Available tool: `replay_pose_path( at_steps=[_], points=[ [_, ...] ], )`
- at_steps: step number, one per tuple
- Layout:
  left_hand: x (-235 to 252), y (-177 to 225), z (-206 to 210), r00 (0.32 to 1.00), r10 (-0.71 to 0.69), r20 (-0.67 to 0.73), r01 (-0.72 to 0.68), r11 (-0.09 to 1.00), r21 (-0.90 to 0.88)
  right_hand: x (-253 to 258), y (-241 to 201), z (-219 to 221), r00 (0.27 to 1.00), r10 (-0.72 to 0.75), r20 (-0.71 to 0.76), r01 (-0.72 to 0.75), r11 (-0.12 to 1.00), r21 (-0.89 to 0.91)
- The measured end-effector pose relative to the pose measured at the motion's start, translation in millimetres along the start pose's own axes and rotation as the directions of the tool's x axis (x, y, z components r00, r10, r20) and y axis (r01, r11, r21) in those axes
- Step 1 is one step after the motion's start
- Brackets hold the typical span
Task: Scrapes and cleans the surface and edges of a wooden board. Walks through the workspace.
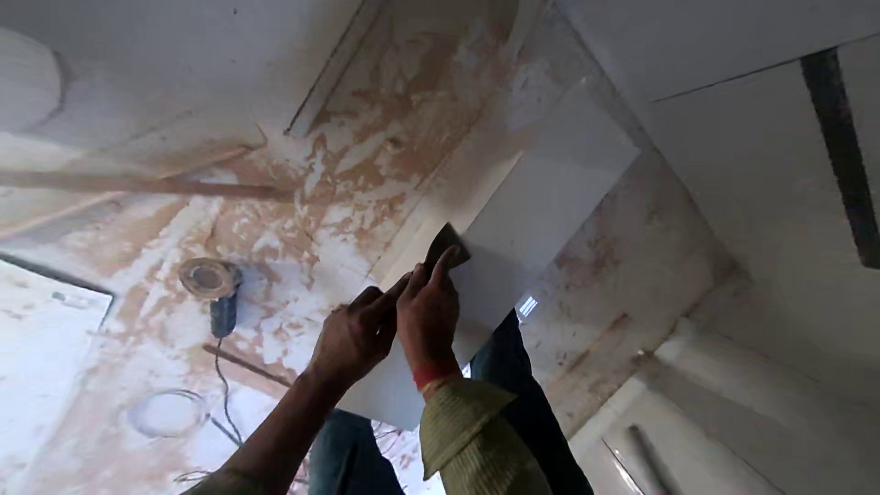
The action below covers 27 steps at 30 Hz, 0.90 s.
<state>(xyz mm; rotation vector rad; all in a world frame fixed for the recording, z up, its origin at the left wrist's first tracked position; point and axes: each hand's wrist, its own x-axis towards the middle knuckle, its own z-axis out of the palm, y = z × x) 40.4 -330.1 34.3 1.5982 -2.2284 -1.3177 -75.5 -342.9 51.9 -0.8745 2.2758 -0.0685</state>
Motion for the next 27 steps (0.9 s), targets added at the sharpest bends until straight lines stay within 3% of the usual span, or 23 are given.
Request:
replay_pose_path(
  at_steps=[6,14,27],
  points=[
    [7.4,7.6,-0.3,0.999,-0.027,0.021,0.027,0.999,0.018,10.7,-10.1,-10.1,0.995,0.096,-0.031,-0.095,0.994,0.047],
    [18.7,3.7,7.4,0.996,0.075,-0.042,-0.074,0.997,0.036,21.4,-5.9,-3.6,0.982,0.075,-0.174,-0.064,0.996,0.070],
    [56.4,11.8,0.7,0.993,0.114,-0.006,-0.114,0.993,0.029,50.6,-10.7,-21.9,0.972,0.101,-0.214,-0.081,0.991,0.102]
  ],
)
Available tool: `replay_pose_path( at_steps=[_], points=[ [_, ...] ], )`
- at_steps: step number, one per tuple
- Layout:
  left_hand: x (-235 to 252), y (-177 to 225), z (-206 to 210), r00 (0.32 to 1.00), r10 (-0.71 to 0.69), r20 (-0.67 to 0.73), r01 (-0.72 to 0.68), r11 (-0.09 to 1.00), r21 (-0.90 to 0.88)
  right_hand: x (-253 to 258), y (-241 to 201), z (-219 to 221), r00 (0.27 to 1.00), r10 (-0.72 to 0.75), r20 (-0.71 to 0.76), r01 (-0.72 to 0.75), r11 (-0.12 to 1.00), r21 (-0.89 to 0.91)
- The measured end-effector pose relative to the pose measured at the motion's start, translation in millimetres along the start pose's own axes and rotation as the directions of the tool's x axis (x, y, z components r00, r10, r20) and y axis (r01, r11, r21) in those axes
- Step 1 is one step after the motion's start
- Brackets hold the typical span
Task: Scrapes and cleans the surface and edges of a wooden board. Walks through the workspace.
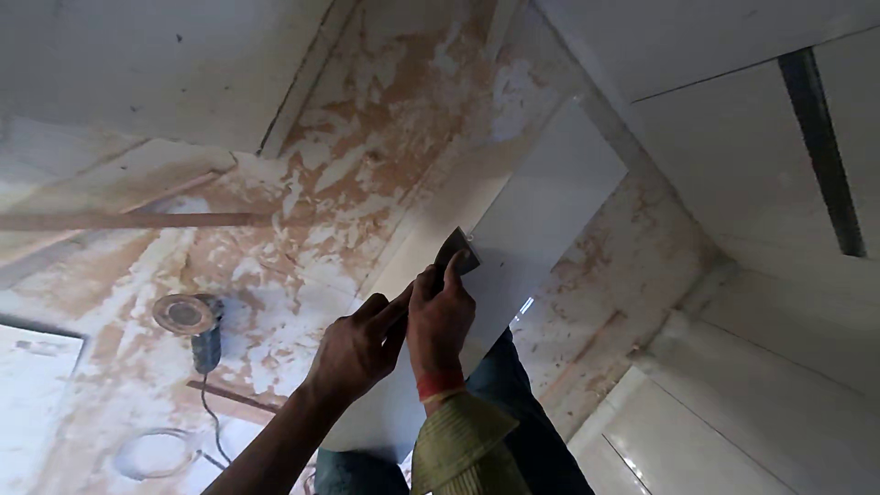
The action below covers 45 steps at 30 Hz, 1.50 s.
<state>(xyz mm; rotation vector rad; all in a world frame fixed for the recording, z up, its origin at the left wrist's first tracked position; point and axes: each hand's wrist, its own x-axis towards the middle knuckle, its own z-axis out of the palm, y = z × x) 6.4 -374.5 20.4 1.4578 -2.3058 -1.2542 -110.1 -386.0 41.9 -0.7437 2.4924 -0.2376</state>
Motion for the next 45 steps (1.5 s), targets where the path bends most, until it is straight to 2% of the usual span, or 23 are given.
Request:
replay_pose_path(
  at_steps=[3,6,10,15,18,29,39,45],
  points=[
    [8.3,0.6,-0.7,1.000,0.024,0.001,-0.024,1.000,0.009,6.6,-0.4,-1.8,0.999,-0.026,-0.022,0.026,1.000,-0.016],
    [22.8,8.7,-0.9,1.000,0.026,0.011,-0.026,1.000,0.002,20.6,-4.3,-12.3,1.000,-0.003,0.026,0.003,1.000,-0.019],
    [42.7,18.2,-2.2,0.999,0.012,0.034,-0.011,1.000,-0.007,43.9,-7.3,-15.6,0.997,-0.048,-0.062,0.045,0.997,-0.058],
    [71.9,35.2,-6.6,0.998,-0.023,0.056,0.024,1.000,-0.010,69.0,-16.3,-33.0,0.999,-0.036,-0.004,0.035,0.999,-0.037],
    [85.2,41.5,-8.7,0.999,-0.026,0.043,0.026,1.000,-0.001,85.2,-19.9,-32.4,0.997,-0.031,-0.069,0.029,0.999,-0.029],
    [149.7,64.6,-8.3,0.998,-0.016,0.059,0.017,1.000,-0.014,148.3,-36.7,-54.6,0.996,-0.006,-0.091,0.002,0.999,-0.036],
    [177.8,76.8,-10.6,0.996,-0.024,0.081,0.025,1.000,-0.002,176.0,-45.6,-70.1,0.997,0.072,-0.009,-0.072,0.997,-0.033],
    [194.0,78.6,-9.6,0.996,-0.008,0.093,0.008,1.000,-0.002,188.6,-47.7,-75.0,0.997,0.072,-0.016,-0.072,0.997,0.009]
  ],
)
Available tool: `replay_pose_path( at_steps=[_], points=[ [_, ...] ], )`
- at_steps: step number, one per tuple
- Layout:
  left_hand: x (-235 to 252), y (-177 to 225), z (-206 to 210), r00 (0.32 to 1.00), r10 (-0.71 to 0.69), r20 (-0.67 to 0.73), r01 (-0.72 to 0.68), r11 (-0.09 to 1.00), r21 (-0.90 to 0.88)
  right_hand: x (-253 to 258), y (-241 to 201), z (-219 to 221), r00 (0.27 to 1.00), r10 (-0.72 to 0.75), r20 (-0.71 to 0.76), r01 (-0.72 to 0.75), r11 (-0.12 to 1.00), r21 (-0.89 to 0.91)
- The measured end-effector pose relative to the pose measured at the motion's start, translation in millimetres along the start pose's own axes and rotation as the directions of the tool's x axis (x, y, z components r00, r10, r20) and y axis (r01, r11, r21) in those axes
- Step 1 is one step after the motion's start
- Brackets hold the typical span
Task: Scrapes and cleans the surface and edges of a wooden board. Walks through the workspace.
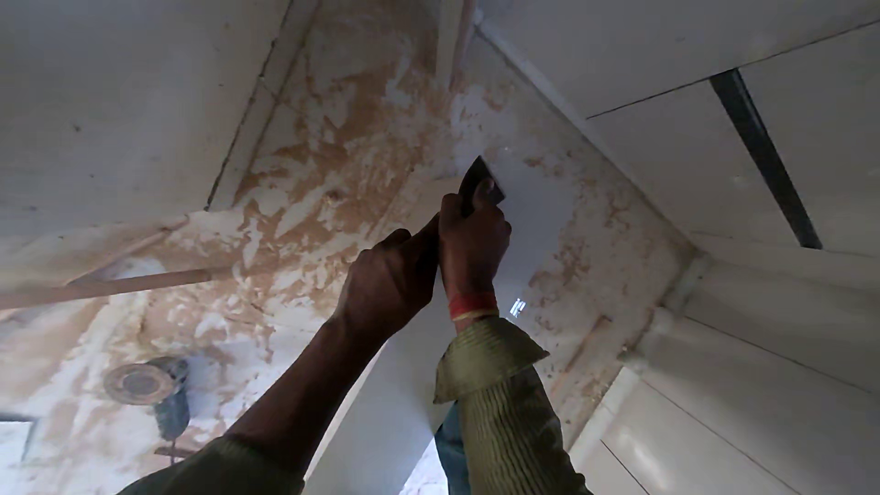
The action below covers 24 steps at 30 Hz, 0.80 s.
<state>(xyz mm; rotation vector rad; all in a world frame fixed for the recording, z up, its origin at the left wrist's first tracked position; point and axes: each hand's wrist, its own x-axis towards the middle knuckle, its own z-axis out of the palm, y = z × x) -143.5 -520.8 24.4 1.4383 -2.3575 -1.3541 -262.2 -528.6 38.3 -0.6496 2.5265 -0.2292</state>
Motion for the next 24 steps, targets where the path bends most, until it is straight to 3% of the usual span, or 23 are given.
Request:
replay_pose_path(
  at_steps=[11,15,19,21,24],
  points=[
    [21.1,-1.9,-7.8,0.998,0.062,0.028,-0.063,0.998,0.032,14.1,-5.2,3.0,0.997,0.017,-0.072,-0.016,1.000,0.019],
    [6.6,12.2,-5.9,1.000,0.007,-0.029,-0.005,0.999,0.052,0.2,3.0,-2.2,0.999,0.017,-0.028,-0.013,0.991,0.135],
    [-37.1,58.1,40.5,0.943,-0.155,-0.295,0.122,0.985,-0.125,-26.5,41.0,-31.5,0.977,-0.210,0.041,0.185,0.924,0.335],
    [-56.1,84.3,70.3,0.920,-0.243,-0.307,0.151,0.944,-0.293,-23.0,70.9,-45.0,0.938,-0.335,0.091,0.268,0.865,0.423],
    [-62.3,110.4,103.9,0.966,-0.144,-0.213,0.037,0.898,-0.439,6.6,117.2,-86.7,0.904,-0.392,0.171,0.292,0.858,0.423]
  ],
)
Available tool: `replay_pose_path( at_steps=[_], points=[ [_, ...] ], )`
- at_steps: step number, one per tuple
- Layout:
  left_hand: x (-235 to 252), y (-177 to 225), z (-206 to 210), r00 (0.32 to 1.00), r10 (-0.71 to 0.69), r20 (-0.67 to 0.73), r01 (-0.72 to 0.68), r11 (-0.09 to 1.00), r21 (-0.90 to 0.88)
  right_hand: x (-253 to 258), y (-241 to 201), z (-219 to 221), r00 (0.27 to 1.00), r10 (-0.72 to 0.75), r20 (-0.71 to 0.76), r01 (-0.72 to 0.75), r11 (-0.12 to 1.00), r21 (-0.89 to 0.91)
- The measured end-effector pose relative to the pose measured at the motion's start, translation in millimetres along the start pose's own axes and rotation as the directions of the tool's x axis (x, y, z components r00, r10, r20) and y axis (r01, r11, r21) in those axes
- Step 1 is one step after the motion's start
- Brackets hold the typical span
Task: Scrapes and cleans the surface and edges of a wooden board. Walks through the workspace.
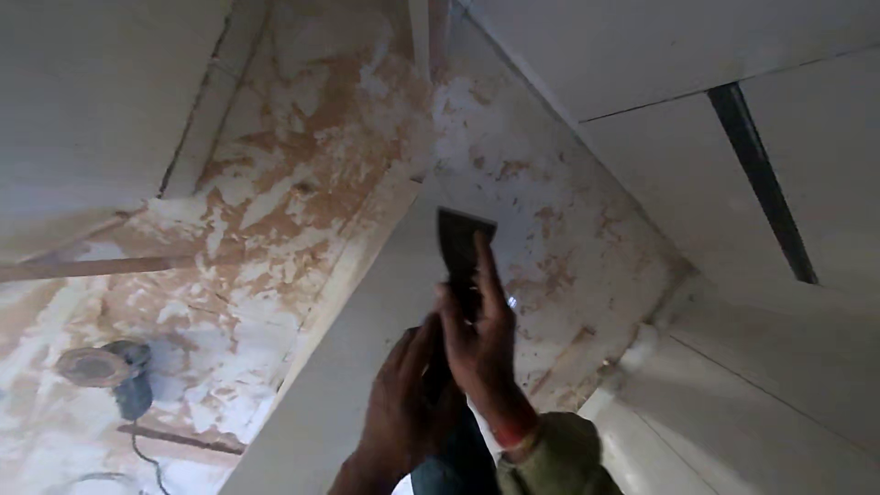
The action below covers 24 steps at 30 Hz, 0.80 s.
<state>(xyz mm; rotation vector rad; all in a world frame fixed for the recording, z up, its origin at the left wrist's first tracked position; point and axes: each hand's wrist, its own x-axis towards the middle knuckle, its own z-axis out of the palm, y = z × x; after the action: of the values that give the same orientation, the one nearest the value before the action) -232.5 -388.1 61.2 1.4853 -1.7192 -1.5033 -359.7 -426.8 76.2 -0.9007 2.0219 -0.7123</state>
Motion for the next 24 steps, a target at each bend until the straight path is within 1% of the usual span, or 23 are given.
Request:
replay_pose_path(
  at_steps=[1,3,4,5,7,8,9,12,13,14,15,16,17,18,19,20,21,22,23,24],
  points=[
    [5.3,3.0,8.2,0.998,0.030,0.063,-0.032,0.999,0.028,6.2,7.1,-26.2,0.999,0.039,0.012,-0.039,0.999,-0.036],
    [29.4,9.0,26.8,0.991,0.086,0.098,-0.104,0.976,0.194,26.0,13.9,-83.9,0.991,0.137,-0.011,-0.137,0.981,-0.140],
    [43.8,10.9,35.3,0.989,0.101,0.110,-0.129,0.951,0.282,34.8,13.2,-112.8,0.986,0.165,-0.018,-0.165,0.973,-0.159],
    [60.0,11.0,43.1,0.986,0.119,0.120,-0.155,0.920,0.361,41.5,11.2,-138.1,0.987,0.159,-0.029,-0.161,0.979,-0.121],
    [94.3,8.9,58.0,0.983,0.146,0.114,-0.183,0.846,0.501,49.4,7.9,-175.7,0.994,0.107,-0.012,-0.106,0.993,0.050],
    [106.1,7.1,65.1,0.984,0.145,0.106,-0.180,0.806,0.564,47.5,7.9,-187.8,0.991,0.129,0.027,-0.132,0.985,0.108],
    [113.8,6.6,71.8,0.987,0.132,0.095,-0.163,0.764,0.624,43.5,10.8,-195.7,0.982,0.177,0.069,-0.184,0.976,0.112],
    [121.7,4.2,87.4,0.989,0.145,0.036,-0.125,0.666,0.735,37.3,28.2,-198.9,0.937,0.330,0.118,-0.327,0.944,-0.044],
    [121.8,3.8,91.3,0.988,0.156,0.020,-0.119,0.656,0.746,40.9,31.8,-197.5,0.922,0.358,0.149,-0.349,0.933,-0.086],
    [119.1,3.9,95.3,0.988,0.155,0.014,-0.114,0.657,0.745,42.5,33.5,-196.6,0.920,0.355,0.168,-0.342,0.934,-0.100],
    [116.3,4.0,99.6,0.988,0.151,0.012,-0.111,0.664,0.740,43.5,34.6,-196.9,0.938,0.296,0.182,-0.286,0.955,-0.079],
    [115.7,4.0,103.0,0.988,0.154,0.007,-0.109,0.669,0.735,45.7,33.6,-198.4,0.958,0.199,0.205,-0.195,0.980,-0.039],
    [116.1,4.4,104.5,0.988,0.152,-0.001,-0.103,0.679,0.727,49.6,30.7,-201.5,0.966,0.094,0.239,-0.097,0.995,0.000],
    [117.7,4.9,104.4,0.988,0.149,-0.032,-0.083,0.701,0.708,55.3,28.0,-204.8,0.962,0.007,0.274,-0.008,1.000,0.002],
    [119.3,4.2,103.4,0.985,0.139,-0.102,-0.034,0.736,0.676,62.3,28.2,-207.6,0.950,-0.068,0.304,0.089,0.994,-0.057],
    [119.0,2.8,103.1,0.970,0.120,-0.212,0.041,0.777,0.628,67.9,32.2,-211.0,0.937,-0.139,0.321,0.208,0.959,-0.194],
    [116.1,2.4,102.8,0.936,0.063,-0.347,0.156,0.810,0.566,70.9,37.7,-214.8,0.917,-0.201,0.344,0.330,0.868,-0.372],
    [115.0,2.8,100.0,0.866,-0.015,-0.500,0.284,0.837,0.467,74.4,43.9,-216.0,0.885,-0.264,0.384,0.441,0.740,-0.509],
    [117.3,3.5,92.6,0.770,-0.115,-0.628,0.410,0.843,0.348,79.9,49.7,-214.8,0.841,-0.315,0.440,0.534,0.616,-0.579],
    [120.5,0.6,84.9,0.660,-0.187,-0.728,0.502,0.831,0.242,86.4,56.4,-212.5,0.790,-0.358,0.498,0.612,0.516,-0.599]
  ],
)
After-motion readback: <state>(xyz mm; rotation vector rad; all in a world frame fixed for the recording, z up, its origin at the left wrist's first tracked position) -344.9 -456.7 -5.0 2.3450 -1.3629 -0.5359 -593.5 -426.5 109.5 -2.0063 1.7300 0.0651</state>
